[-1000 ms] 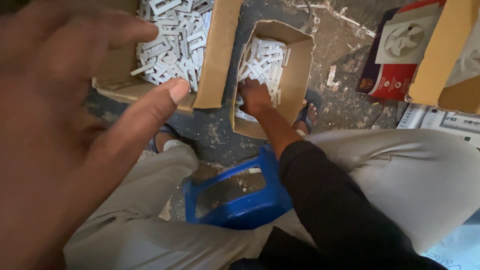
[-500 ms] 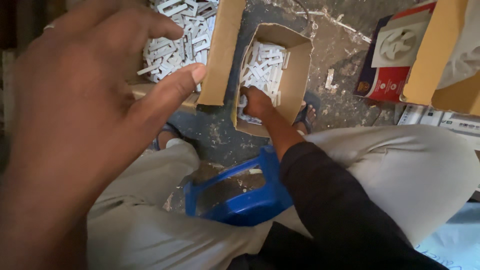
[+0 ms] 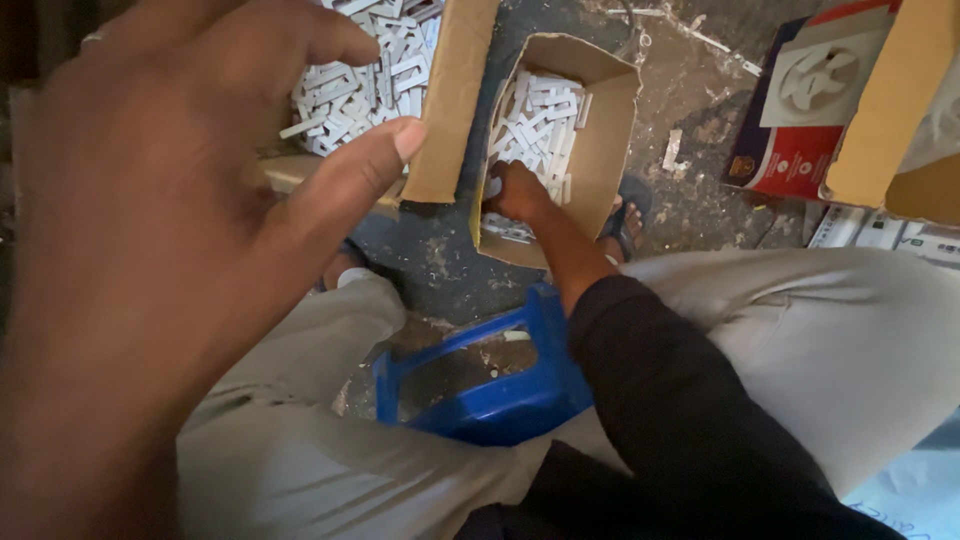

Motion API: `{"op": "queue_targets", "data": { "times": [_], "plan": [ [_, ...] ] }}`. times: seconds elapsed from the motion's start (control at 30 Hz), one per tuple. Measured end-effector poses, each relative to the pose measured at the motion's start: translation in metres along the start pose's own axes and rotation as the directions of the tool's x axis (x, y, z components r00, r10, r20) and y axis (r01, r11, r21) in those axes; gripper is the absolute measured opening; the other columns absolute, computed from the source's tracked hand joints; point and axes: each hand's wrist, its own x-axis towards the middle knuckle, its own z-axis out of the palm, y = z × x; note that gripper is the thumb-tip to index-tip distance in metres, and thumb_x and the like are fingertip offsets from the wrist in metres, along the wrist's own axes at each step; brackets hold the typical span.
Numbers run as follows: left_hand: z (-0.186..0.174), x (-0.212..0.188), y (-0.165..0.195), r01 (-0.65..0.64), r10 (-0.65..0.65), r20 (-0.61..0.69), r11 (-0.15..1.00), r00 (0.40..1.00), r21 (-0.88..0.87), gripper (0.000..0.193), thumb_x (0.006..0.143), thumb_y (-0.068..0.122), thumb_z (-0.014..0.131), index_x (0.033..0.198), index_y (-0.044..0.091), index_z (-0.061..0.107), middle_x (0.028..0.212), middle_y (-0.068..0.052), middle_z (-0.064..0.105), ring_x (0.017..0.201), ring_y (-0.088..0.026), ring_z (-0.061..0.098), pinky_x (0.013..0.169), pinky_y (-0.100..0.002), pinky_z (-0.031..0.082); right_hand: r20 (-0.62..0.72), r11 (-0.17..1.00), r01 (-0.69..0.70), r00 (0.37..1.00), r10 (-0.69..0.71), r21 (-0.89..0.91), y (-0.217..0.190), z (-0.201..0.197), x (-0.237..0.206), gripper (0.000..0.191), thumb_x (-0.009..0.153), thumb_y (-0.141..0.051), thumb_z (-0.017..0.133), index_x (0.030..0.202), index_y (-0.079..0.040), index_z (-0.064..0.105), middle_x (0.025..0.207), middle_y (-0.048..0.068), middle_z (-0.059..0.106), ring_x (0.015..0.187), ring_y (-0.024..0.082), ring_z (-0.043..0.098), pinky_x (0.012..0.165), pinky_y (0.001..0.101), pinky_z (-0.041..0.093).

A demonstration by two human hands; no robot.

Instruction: The person sits on a low stool and sorts small white plastic clips from one cardboard box into another. They repeatedly scoop handfuls of clips, inspect them, and transfer them between the two boxes.

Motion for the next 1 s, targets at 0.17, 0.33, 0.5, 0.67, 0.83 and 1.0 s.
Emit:
{"op": "queue_targets", "data": {
  "times": [0.17, 0.33, 0.5, 0.67, 0.83, 1.0],
  "plan": [
    [0.000, 0.011, 0.006, 0.099, -0.095, 0.068, 0.993, 0.993, -0.067, 0.037, 0.099, 0.023, 0.084, 0.119, -0.004, 0.069, 0.105, -0.019, 0.067, 0.088, -0.033, 0.068, 0.068, -0.044, 0.051, 0.078, 0.995, -0.090, 0.993, 0.094, -0.044, -0.011, 0.000, -0.004, 0.072, 0.063, -0.034, 0.094, 0.125, -0.012, 0.065, 0.119, 0.020, 0.070, 0.111, 0.042, 0.066, 0.094, 0.0504, 0.054],
    [-0.002, 0.016, 0.011, 0.272, -0.249, 0.166, 0.953, 0.954, -0.133, 0.038, 0.096, 0.026, 0.082, 0.120, 0.001, 0.067, 0.109, -0.015, 0.066, 0.072, -0.025, 0.070, 0.059, -0.040, 0.050, 0.184, 0.968, -0.152, 0.965, 0.189, -0.198, -0.014, 0.005, -0.001, 0.067, 0.065, -0.030, 0.091, 0.128, -0.022, 0.068, 0.123, 0.015, 0.068, 0.112, 0.038, 0.066, 0.092, 0.0491, 0.056],
    [0.002, 0.014, 0.009, 0.156, -0.141, 0.113, 0.978, 0.984, -0.138, 0.036, 0.099, 0.020, 0.083, 0.121, -0.004, 0.067, 0.112, -0.020, 0.065, 0.081, -0.029, 0.072, 0.063, -0.038, 0.054, 0.223, 0.959, -0.094, 0.962, 0.157, -0.267, -0.003, 0.014, -0.002, 0.067, 0.069, -0.019, 0.082, 0.134, -0.030, 0.068, 0.122, 0.011, 0.074, 0.114, 0.033, 0.069, 0.092, 0.0473, 0.058],
    [0.002, 0.013, 0.007, 0.108, -0.094, 0.102, 0.984, 0.990, -0.144, 0.036, 0.100, 0.016, 0.083, 0.121, -0.008, 0.067, 0.108, -0.023, 0.066, 0.084, -0.031, 0.073, 0.062, -0.037, 0.055, 0.270, 0.953, -0.133, 0.940, 0.208, -0.271, 0.003, 0.017, 0.001, 0.070, 0.069, -0.020, 0.086, 0.135, -0.028, 0.064, 0.127, 0.010, 0.070, 0.118, 0.032, 0.066, 0.094, 0.0474, 0.056],
    [-0.003, 0.014, 0.010, 0.145, -0.137, 0.118, 0.988, 0.983, -0.058, 0.036, 0.098, 0.022, 0.083, 0.120, -0.003, 0.070, 0.101, -0.022, 0.067, 0.073, -0.031, 0.071, 0.058, -0.041, 0.053, 0.233, 0.940, -0.162, 0.943, 0.237, -0.302, 0.000, 0.015, -0.004, 0.064, 0.077, -0.013, 0.075, 0.136, -0.035, 0.064, 0.131, 0.008, 0.067, 0.121, 0.032, 0.064, 0.096, 0.0530, 0.054],
    [-0.008, 0.013, 0.016, 0.238, -0.221, 0.138, 0.963, 0.965, -0.125, 0.036, 0.099, 0.027, 0.078, 0.123, 0.002, 0.067, 0.105, -0.016, 0.070, 0.059, -0.024, 0.068, 0.054, -0.038, 0.051, 0.140, 0.927, -0.202, 0.956, 0.256, -0.316, -0.013, -0.003, -0.015, 0.062, 0.076, -0.013, 0.076, 0.134, -0.034, 0.065, 0.129, 0.007, 0.069, 0.120, 0.030, 0.065, 0.099, 0.0573, 0.050]
  ]
}}
